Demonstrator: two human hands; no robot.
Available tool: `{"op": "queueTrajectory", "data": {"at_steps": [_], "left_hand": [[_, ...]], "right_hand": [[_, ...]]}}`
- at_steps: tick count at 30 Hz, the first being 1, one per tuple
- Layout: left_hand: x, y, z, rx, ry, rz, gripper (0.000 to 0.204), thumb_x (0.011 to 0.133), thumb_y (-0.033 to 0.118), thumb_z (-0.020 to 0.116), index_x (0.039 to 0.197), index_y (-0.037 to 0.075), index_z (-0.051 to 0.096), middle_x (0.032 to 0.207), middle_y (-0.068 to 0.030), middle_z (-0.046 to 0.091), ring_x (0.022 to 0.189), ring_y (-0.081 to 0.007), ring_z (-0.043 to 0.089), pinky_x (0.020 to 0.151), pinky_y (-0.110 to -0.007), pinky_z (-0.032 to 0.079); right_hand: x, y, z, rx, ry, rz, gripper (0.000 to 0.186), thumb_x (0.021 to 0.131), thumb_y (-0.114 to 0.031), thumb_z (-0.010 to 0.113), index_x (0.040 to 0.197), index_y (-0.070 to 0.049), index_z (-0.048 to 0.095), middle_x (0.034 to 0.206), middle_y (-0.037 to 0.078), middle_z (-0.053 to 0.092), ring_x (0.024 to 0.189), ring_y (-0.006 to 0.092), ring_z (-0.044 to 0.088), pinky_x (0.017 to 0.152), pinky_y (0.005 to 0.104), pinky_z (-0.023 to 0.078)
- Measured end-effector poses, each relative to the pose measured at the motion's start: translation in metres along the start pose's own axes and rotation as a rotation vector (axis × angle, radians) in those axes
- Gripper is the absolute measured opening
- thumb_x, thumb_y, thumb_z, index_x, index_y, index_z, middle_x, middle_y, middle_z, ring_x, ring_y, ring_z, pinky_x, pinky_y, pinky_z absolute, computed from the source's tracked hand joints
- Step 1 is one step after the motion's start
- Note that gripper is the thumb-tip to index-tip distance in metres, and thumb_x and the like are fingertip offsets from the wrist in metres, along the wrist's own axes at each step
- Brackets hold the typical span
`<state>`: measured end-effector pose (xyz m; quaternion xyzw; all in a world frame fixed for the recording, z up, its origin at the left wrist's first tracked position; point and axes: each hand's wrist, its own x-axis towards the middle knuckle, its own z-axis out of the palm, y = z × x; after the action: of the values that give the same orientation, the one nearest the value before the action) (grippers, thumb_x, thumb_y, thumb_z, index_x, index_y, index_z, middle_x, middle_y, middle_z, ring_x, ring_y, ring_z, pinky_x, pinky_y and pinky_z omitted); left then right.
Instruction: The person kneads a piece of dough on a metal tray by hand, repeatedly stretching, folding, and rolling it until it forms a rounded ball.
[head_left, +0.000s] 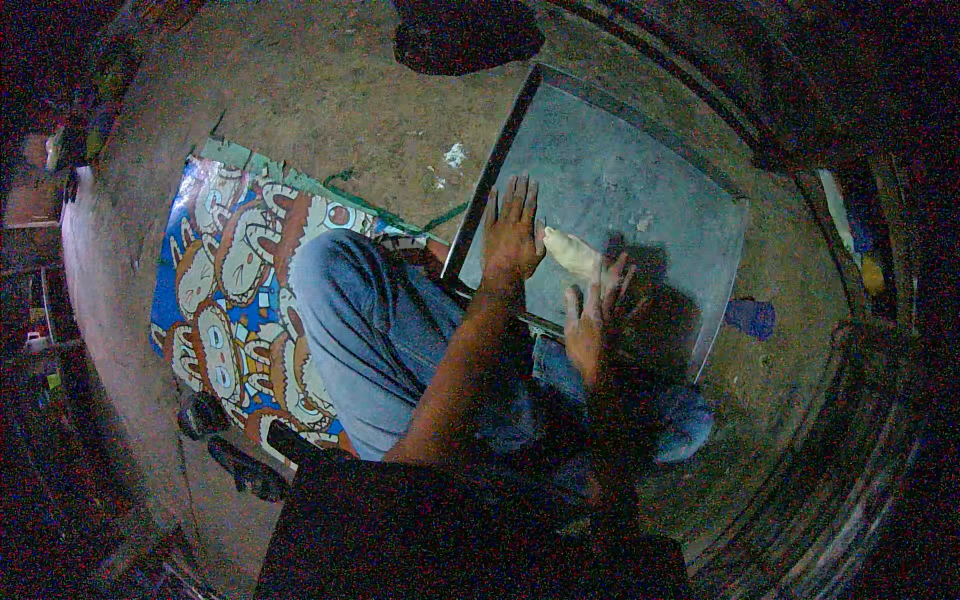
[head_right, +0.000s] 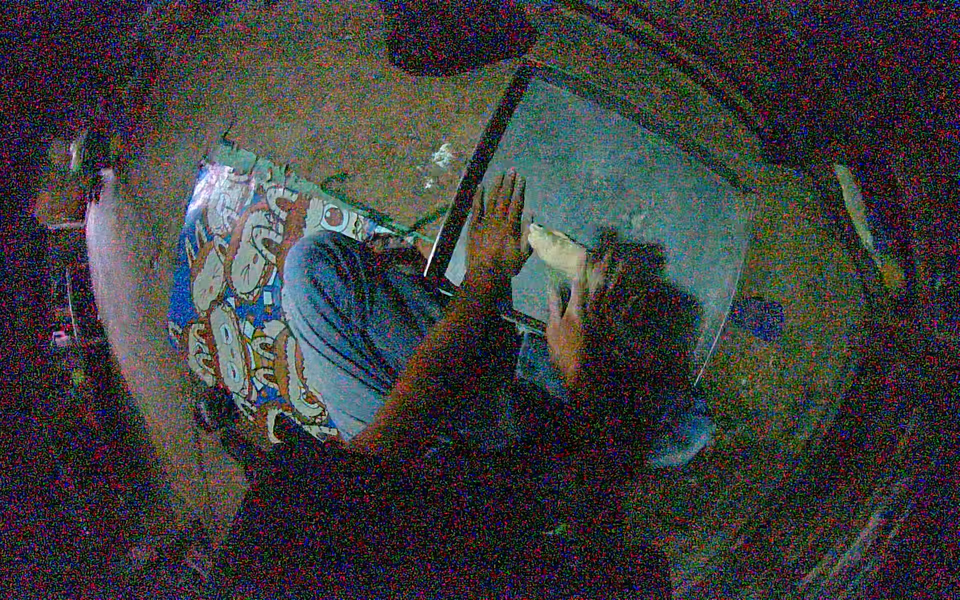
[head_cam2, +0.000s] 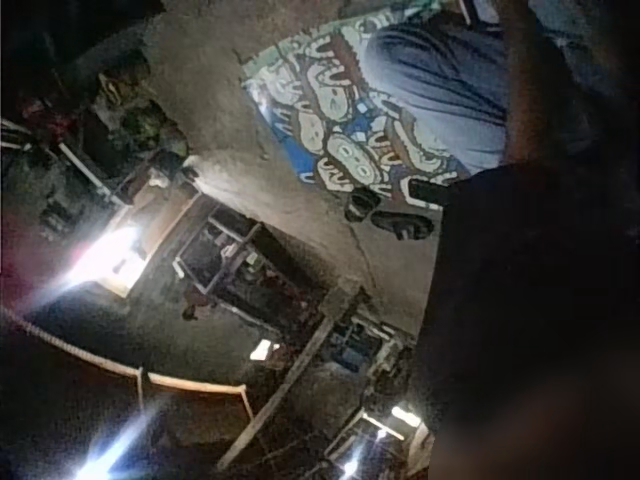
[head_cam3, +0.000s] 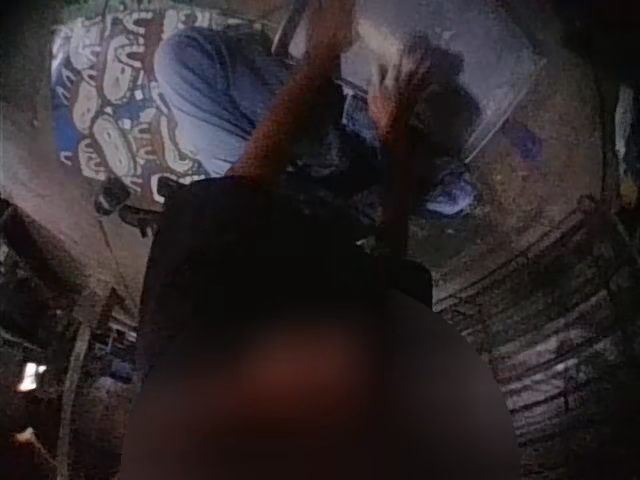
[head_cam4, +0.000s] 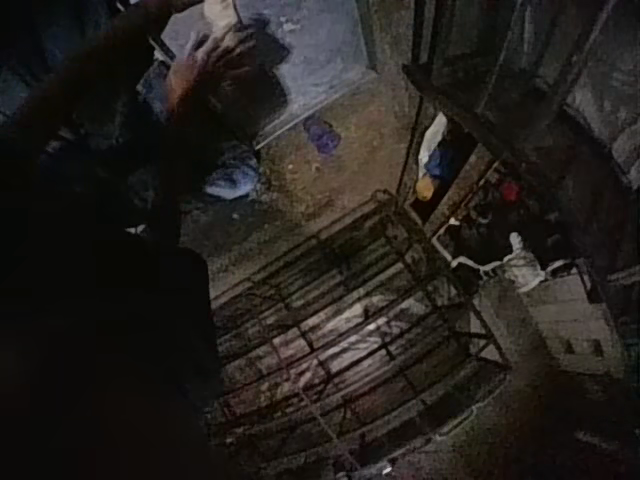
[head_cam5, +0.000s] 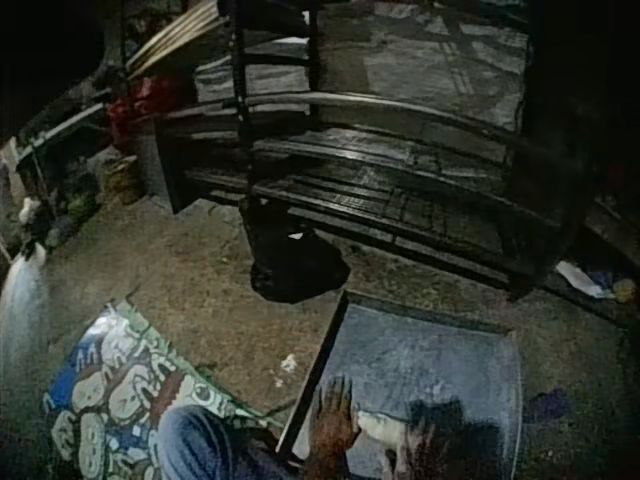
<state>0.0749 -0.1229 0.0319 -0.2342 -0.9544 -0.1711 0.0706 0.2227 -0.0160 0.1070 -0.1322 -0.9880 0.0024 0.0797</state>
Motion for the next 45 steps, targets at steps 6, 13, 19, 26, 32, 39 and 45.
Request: {"op": "queueTrajectory", "data": {"at_steps": [6,13,19,26,32,39,45], "left_hand": [[0.0,0.003,-0.003,-0.041,0.0,0.018,0.062,0.096,0.029,0.044,0.151,0.003,0.03,0.158,-0.0141,0.028,0.149,-0.028,0.021,0.122,-0.047,0.009],[0.0,0.001,-0.005,-0.008,-0.034,-0.001,0.062,0.096,0.029,0.045,0.15,0.002,0.031,0.158,-0.0155,0.028,0.148,-0.0299,0.023,0.122,-0.049,0.01],[0.005,0.002,0.0,-0.024,-0.049,0.02,0.062,0.096,0.031,0.044,0.15,0.003,0.031,0.159,-0.0161,0.027,0.148,-0.0315,0.022,0.121,-0.051,0.012],[0.002,0.006,-0.006,0.01,-0.048,0.018,0.064,0.096,0.033,0.041,0.152,0.004,0.029,0.159,-0.0145,0.028,0.149,-0.0282,0.021,0.122,-0.049,0.009],[0.001,0.004,-0.004,-0.077,-0.003,0.022,0.066,0.094,0.032,0.045,0.152,0.004,0.029,0.159,-0.0129,0.027,0.149,-0.0272,0.022,0.122,-0.047,0.009],[0.021,-0.022,0.021,-1.43,-0.193,-0.018,0.079,0.095,0.059,0.042,0.151,0.005,0.03,0.151,-0.0212,0.038,0.142,-0.0355,0.034,0.118,-0.051,0.02],[0.02,-0.018,-0.021,-2.663,-0.323,-0.55,0.093,0.089,0.076,0.038,0.151,0.006,0.029,0.149,-0.0226,0.041,0.135,-0.0405,0.043,0.112,-0.055,0.034]], "right_hand": [[0.097,0.045,0.087,-0.135,0.048,0.193,0.066,0.097,-0.05,0.049,0.152,-0.017,0.034,0.161,0.016,0.019,0.149,0.0387,0.015,0.111,0.0689,0.017],[0.17,0.056,0.082,-0.183,-0.129,0.241,0.066,0.096,-0.056,0.046,0.149,-0.016,0.04,0.161,0.013,0.021,0.149,0.0378,0.016,0.106,0.0757,0.019],[0.228,0.109,0.121,-0.216,0.02,0.247,0.059,0.097,-0.055,0.043,0.137,-0.013,0.054,0.155,0.013,0.036,0.146,0.0376,0.025,0.107,0.0765,0.016],[0.17,0.122,0.127,-0.462,-0.087,0.085,0.052,0.099,-0.049,0.043,0.135,-0.014,0.056,0.152,0.011,0.041,0.142,0.0362,0.032,0.114,0.0659,0.015],[0.11,0.057,0.06,-0.14,-0.083,0.161,0.057,0.1,-0.047,0.043,0.148,-0.015,0.042,0.157,0.013,0.031,0.144,0.0403,0.027,0.115,0.0627,0.015],[0.037,0.044,0.043,0.1,0.009,0.031,0.062,0.095,-0.037,0.058,0.148,-0.01,0.04,0.158,0.019,0.025,0.146,0.0413,0.02,0.116,0.0599,0.015],[-0.009,0.028,0.012,0.06,-0.057,-0.039,0.067,0.092,-0.035,0.061,0.15,-0.01,0.037,0.159,0.018,0.025,0.144,0.0413,0.024,0.116,0.0587,0.017]]}}
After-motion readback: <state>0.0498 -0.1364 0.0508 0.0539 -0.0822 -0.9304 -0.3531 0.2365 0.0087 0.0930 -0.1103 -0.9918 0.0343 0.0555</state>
